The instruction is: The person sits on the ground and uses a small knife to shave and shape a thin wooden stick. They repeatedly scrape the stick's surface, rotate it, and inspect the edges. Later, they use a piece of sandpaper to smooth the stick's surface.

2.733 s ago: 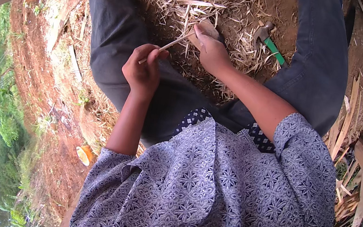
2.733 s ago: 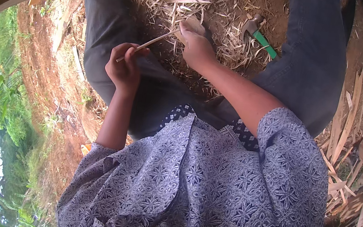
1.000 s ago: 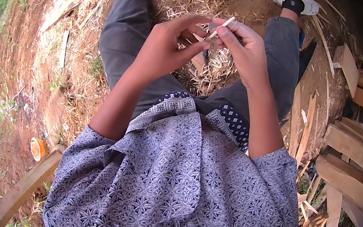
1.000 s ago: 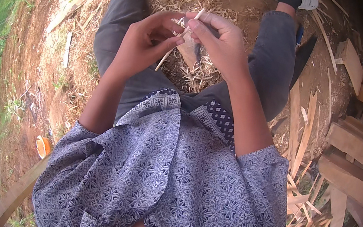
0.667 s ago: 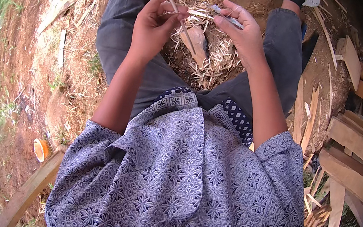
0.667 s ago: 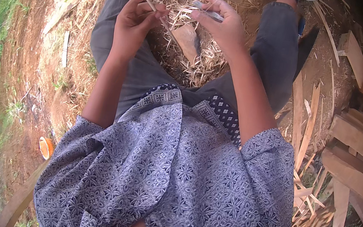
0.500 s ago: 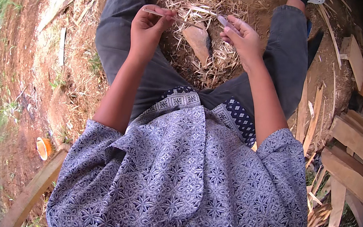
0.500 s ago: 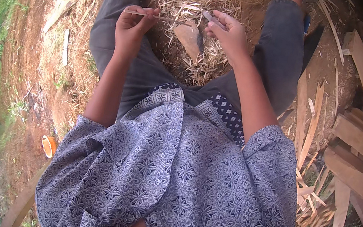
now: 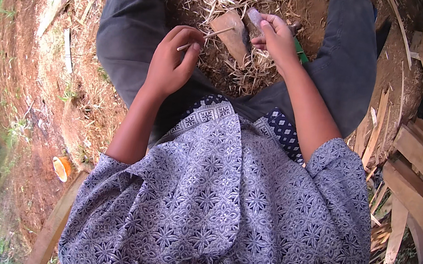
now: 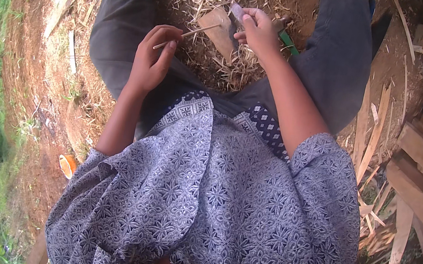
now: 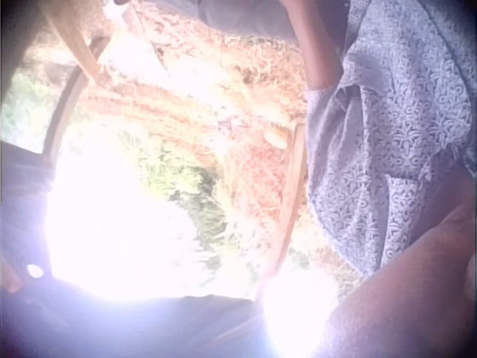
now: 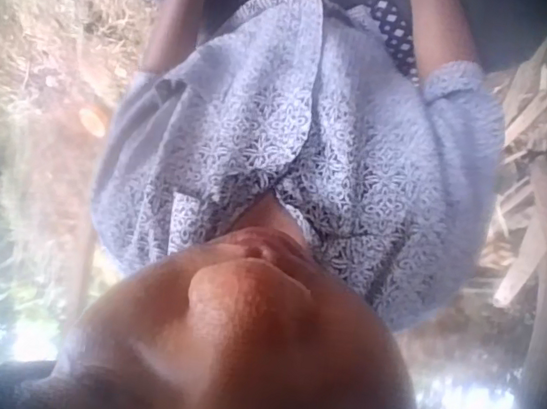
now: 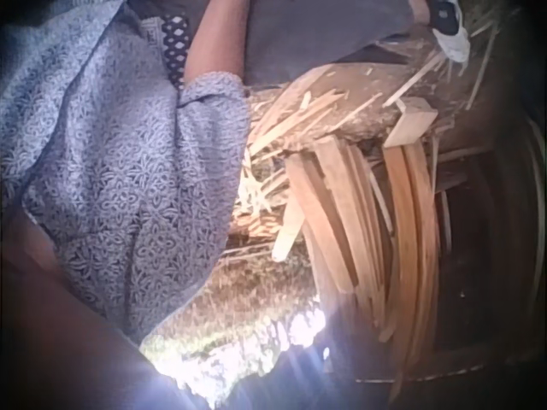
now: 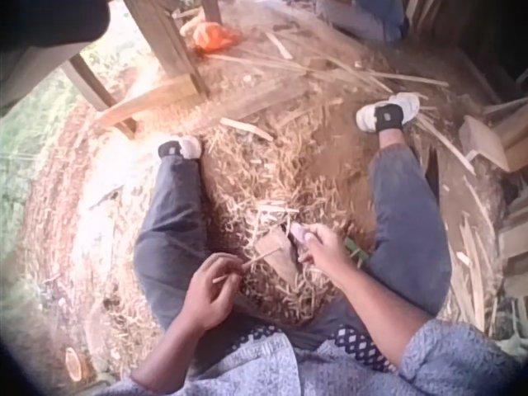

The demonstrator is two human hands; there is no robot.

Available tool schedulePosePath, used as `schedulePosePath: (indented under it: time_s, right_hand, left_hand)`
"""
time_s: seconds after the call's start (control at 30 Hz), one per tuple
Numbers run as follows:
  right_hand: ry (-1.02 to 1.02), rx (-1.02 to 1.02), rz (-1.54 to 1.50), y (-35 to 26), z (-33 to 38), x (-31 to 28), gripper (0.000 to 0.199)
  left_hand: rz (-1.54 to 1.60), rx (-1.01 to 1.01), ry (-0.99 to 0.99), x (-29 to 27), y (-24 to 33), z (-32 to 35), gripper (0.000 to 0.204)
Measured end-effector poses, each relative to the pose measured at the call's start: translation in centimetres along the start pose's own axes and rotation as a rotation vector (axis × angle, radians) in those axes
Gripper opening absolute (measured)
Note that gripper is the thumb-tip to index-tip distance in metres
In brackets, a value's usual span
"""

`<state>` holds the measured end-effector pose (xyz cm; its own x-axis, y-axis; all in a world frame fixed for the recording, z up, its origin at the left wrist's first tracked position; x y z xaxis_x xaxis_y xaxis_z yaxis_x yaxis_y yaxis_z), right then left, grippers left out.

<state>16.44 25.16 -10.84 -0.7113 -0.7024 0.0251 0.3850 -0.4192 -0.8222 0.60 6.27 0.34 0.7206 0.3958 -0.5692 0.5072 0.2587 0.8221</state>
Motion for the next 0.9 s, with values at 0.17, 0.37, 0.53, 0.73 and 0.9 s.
schedulePosePath:
  time_s: [0.17,0.37,0.53,0.73,0.9]
  right_hand:
    - [-0.031,-0.008,0.097,1.9,-0.7,0.8,0.03]
    - [-0.104,-0.574,0.61,0.2,1.2,6.0,0.039]
    - [-0.196,-0.719,0.552,0.8,0.9,7.4,0.048]
    - [-0.195,-0.404,0.771,3.9,-1.8,5.8,0.054]
    - [-0.044,-0.355,0.635,2.1,-2.1,4.9,0.052]
  left_hand:
    - [-0.033,-0.109,-0.087,-0.5,-0.2,0.8,0.022]
    - [0.187,-0.19,0.015,0.4,-1.5,1.4,0.032]
    - [0.073,-0.122,0.073,1.1,-1.4,1.2,0.026]
    - [0.137,-0.101,0.053,1.4,-1.9,0.7,0.047]
    - [0.183,-0.128,0.078,1.4,-2.4,0.8,0.052]
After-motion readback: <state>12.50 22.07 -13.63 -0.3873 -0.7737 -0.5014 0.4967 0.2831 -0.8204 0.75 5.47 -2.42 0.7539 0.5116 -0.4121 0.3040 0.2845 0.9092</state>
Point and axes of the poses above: each hand's wrist, its own z-axis away from the middle knuckle, its own x-axis out of the palm, y = z × x, the point moved 5 cm from there along -z, towards the middle knuckle, and after that the axes turned 2 degrees about -z, right-handed, at the moved point
